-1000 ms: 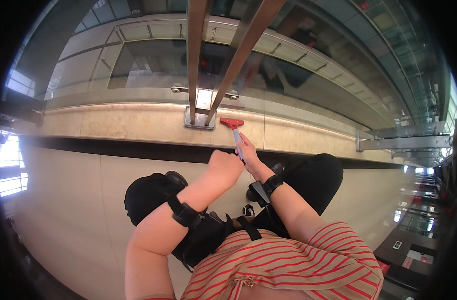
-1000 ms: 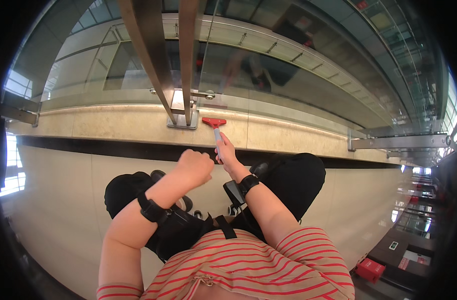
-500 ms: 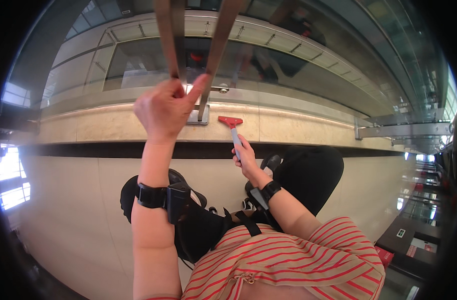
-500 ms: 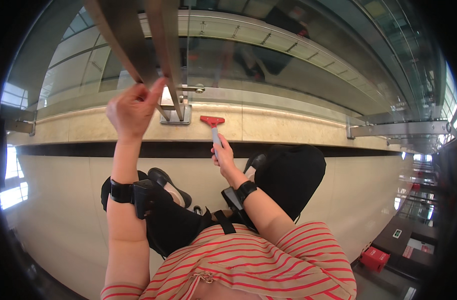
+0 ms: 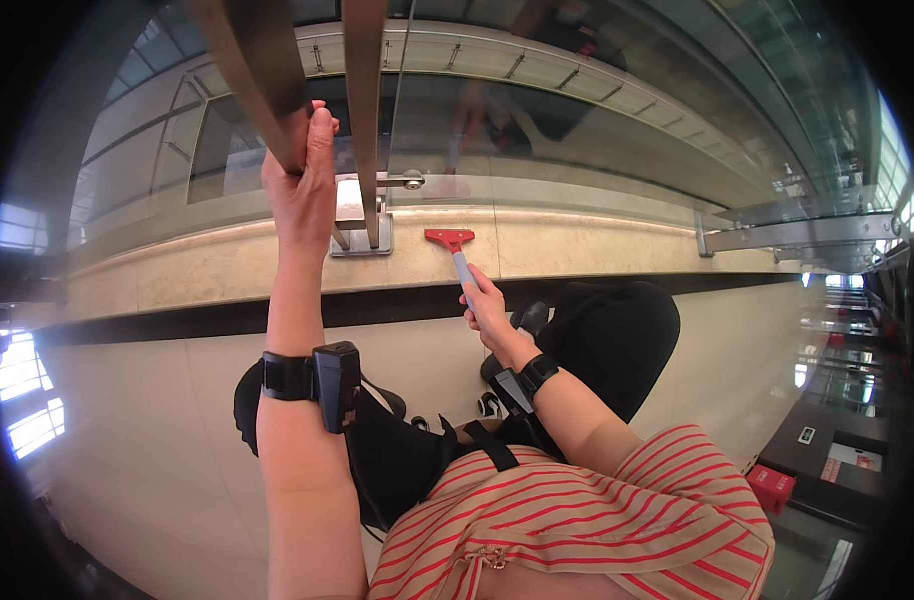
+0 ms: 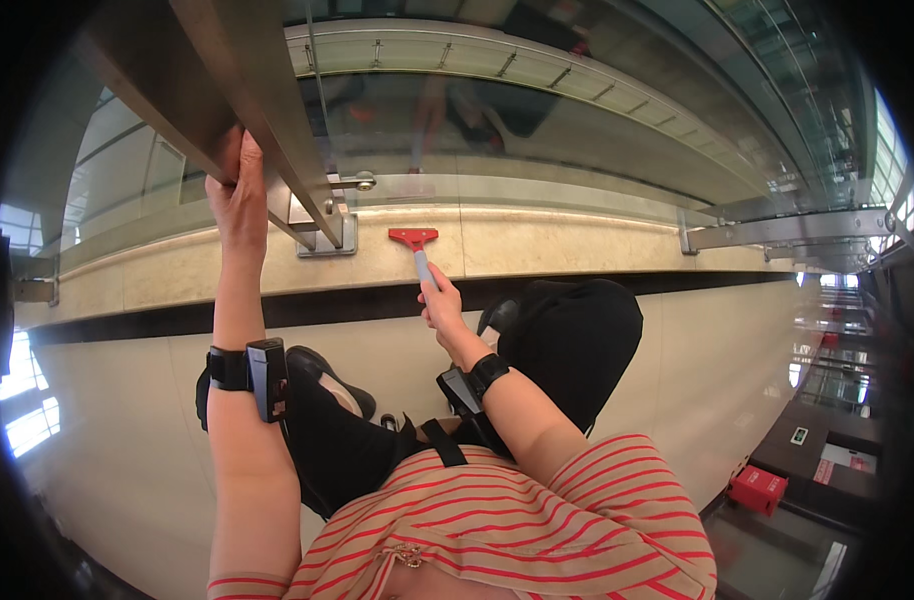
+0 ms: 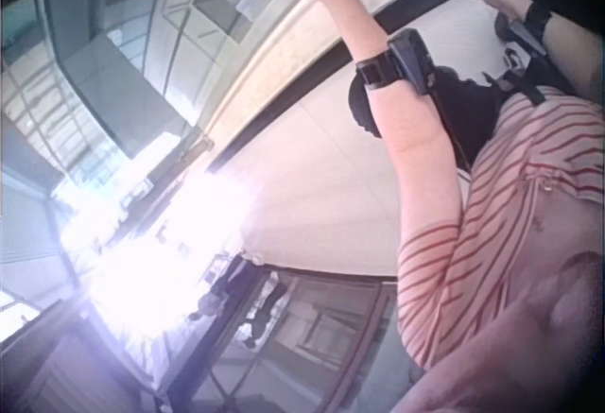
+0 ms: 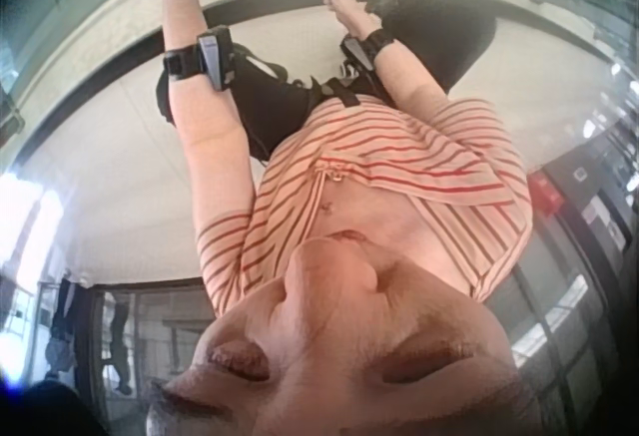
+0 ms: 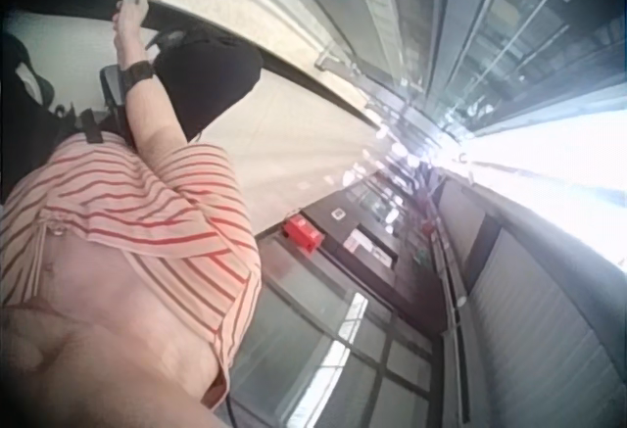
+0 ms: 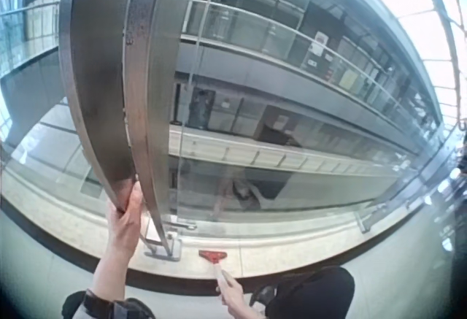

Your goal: The person sits on the floor and uses a small red scraper to clean the metal base of a glass railing. They repeatedly scrape along the seam where the metal meets the floor, moving along the railing as they work.

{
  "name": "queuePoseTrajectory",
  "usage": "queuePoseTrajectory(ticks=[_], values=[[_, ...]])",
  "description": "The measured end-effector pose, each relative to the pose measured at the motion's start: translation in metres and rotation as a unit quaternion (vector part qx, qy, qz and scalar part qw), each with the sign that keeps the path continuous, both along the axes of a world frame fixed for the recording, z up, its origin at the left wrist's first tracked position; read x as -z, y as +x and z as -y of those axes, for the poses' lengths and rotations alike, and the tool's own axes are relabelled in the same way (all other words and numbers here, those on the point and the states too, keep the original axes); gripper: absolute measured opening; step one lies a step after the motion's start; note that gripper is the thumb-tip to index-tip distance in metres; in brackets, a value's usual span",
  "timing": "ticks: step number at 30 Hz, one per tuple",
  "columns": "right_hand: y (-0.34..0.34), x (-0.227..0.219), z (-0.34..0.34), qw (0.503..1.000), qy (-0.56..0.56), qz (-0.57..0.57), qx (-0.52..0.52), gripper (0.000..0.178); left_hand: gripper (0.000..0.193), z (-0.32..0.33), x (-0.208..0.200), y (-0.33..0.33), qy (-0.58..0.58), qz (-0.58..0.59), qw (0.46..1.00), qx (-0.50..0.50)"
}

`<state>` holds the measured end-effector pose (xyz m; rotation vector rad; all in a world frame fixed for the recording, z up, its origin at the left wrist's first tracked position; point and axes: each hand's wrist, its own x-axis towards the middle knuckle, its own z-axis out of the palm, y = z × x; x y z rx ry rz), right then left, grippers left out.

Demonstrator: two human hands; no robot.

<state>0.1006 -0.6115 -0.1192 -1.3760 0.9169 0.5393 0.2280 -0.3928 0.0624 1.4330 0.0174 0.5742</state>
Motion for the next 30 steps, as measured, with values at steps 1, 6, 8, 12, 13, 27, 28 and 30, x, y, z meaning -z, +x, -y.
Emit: queuePoseTrajectory(ticks=[1,6,8,12,13,27,28,30], values=[[0.001,0.0,0.002,0.999,0.013,0.043,0.0,0.049,0.018,0.002,0.002,0.001,0.013,0.016,1.0,-0.021],[0.043,-0.003,0.017,0.995,0.039,0.092,-0.015,0.049,0.018,0.006,0.002,0.008,0.008,0.044,0.998,-0.048],[0.04,-0.003,0.025,0.997,0.036,0.062,-0.011,0.048,0.018,0.007,0.008,0.007,0.006,0.033,0.998,-0.055],[0.009,0.002,0.034,1.0,-0.008,0.011,-0.004,0.047,0.02,0.001,0.029,0.022,0.044,0.069,0.991,-0.106],[0.009,0.004,0.036,0.999,-0.017,0.05,-0.014,0.048,0.016,0.003,0.033,0.026,-0.02,0.089,0.992,-0.088],[-0.045,-0.009,0.009,0.995,0.094,0.022,-0.02,0.047,0.013,-0.004,0.017,0.012,-0.078,0.019,0.996,0.047],[-0.048,-0.009,0.005,0.994,0.109,0.03,-0.014,0.046,0.013,-0.005,0.018,0.014,-0.086,0.034,0.994,0.066],[-0.038,-0.008,0.001,0.997,0.069,0.029,-0.016,0.046,0.014,-0.006,0.02,0.012,-0.078,0.021,0.993,0.081]])
